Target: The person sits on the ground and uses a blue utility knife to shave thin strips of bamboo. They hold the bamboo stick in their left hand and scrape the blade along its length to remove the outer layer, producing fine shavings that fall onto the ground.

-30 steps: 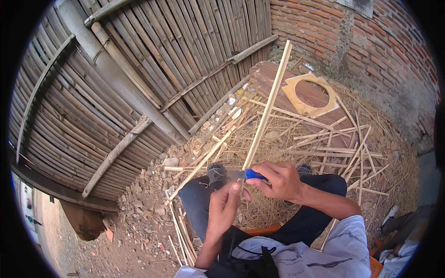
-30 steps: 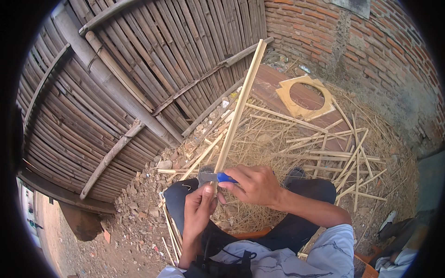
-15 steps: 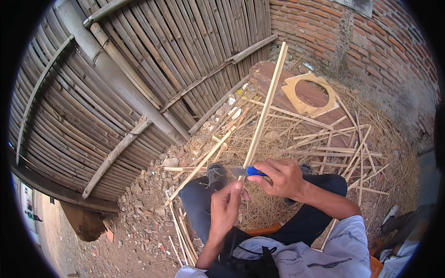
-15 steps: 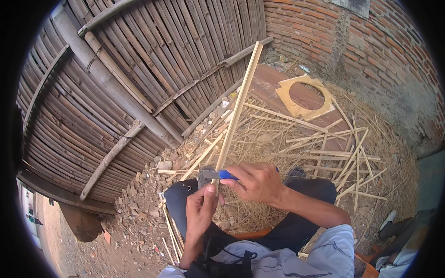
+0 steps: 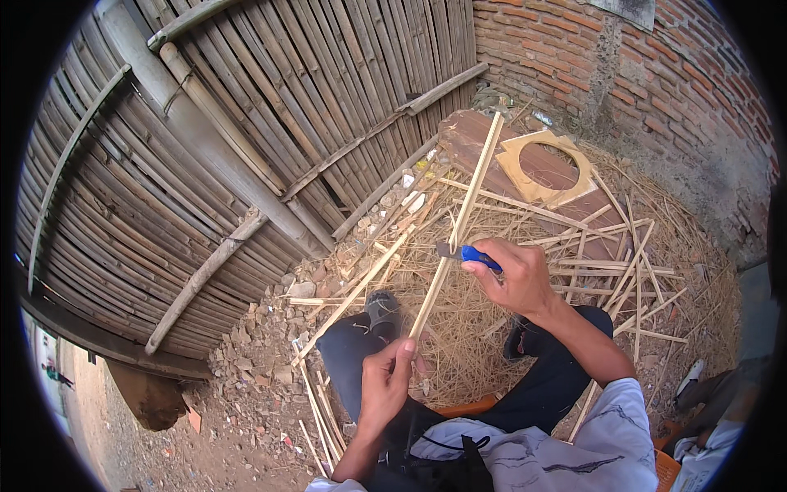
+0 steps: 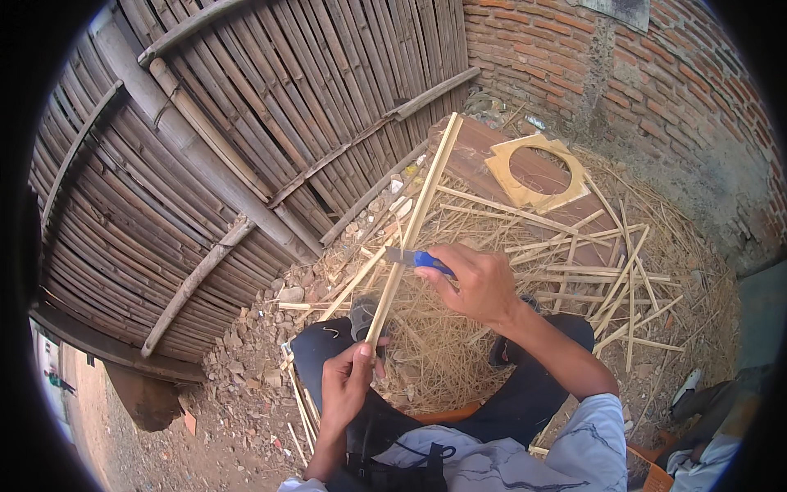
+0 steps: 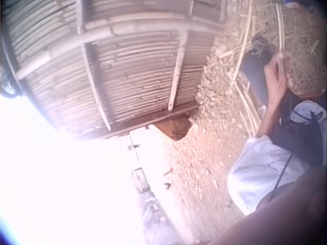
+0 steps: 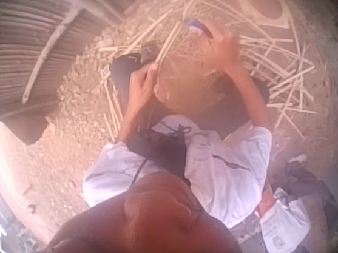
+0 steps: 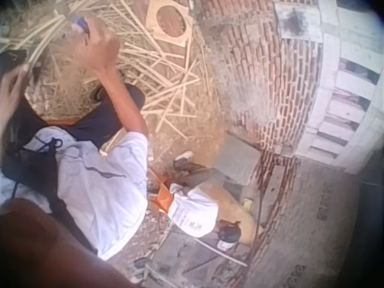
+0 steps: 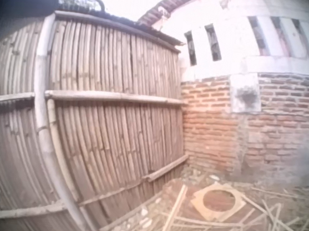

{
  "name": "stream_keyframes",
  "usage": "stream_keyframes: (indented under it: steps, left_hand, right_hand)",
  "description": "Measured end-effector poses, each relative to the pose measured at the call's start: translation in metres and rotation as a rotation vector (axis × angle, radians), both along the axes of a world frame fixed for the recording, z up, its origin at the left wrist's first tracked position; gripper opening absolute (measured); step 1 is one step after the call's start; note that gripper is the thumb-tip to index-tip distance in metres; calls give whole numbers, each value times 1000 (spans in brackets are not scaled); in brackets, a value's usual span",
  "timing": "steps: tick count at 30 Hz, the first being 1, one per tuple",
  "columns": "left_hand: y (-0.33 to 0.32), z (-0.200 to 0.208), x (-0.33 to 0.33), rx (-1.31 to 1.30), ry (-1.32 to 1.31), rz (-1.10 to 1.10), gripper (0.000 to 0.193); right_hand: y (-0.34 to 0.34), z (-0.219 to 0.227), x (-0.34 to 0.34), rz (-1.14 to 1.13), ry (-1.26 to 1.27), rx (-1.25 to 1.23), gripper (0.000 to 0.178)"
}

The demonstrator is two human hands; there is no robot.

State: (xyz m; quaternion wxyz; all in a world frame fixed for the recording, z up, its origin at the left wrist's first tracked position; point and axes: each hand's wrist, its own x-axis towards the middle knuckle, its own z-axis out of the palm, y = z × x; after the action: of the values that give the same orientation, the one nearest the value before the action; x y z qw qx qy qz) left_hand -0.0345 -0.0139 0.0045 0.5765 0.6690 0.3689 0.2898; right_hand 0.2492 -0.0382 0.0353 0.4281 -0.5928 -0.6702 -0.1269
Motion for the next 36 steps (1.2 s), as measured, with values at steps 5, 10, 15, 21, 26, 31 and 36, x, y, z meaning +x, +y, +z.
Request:
stream_keyframes:
  steps: [5, 10, 15, 21, 26, 31, 36]
  left_hand:
    - [-3, -11, -15, 0, 40, -9, 42]
    - [-4, -19, -31, 6, 63, -23, 42]
    - [-5, -20, -46, -49, 137, -32, 40]
    - [-14, -14, -71, -165, 172, -35, 37]
    - [0, -20, -73, -148, 140, 90, 36]
    - [16, -17, -54, -44, 110, 92, 37]
    - [22, -12, -25, -96, -16, -4, 37]
  right_hand:
    - [10, 0, 14, -37, 36, 63, 28]
    - [18, 0, 35, -91, 24, 15, 29]
    - [31, 2, 69, -205, 24, 54, 32]
    - [32, 19, 144, -517, 223, 51, 39]
    - [17, 9, 156, -616, 188, -357, 41]
    - [-4, 6, 142, -619, 10, -419, 34]
    - [-24, 42, 44, -347, 241, -364, 31]
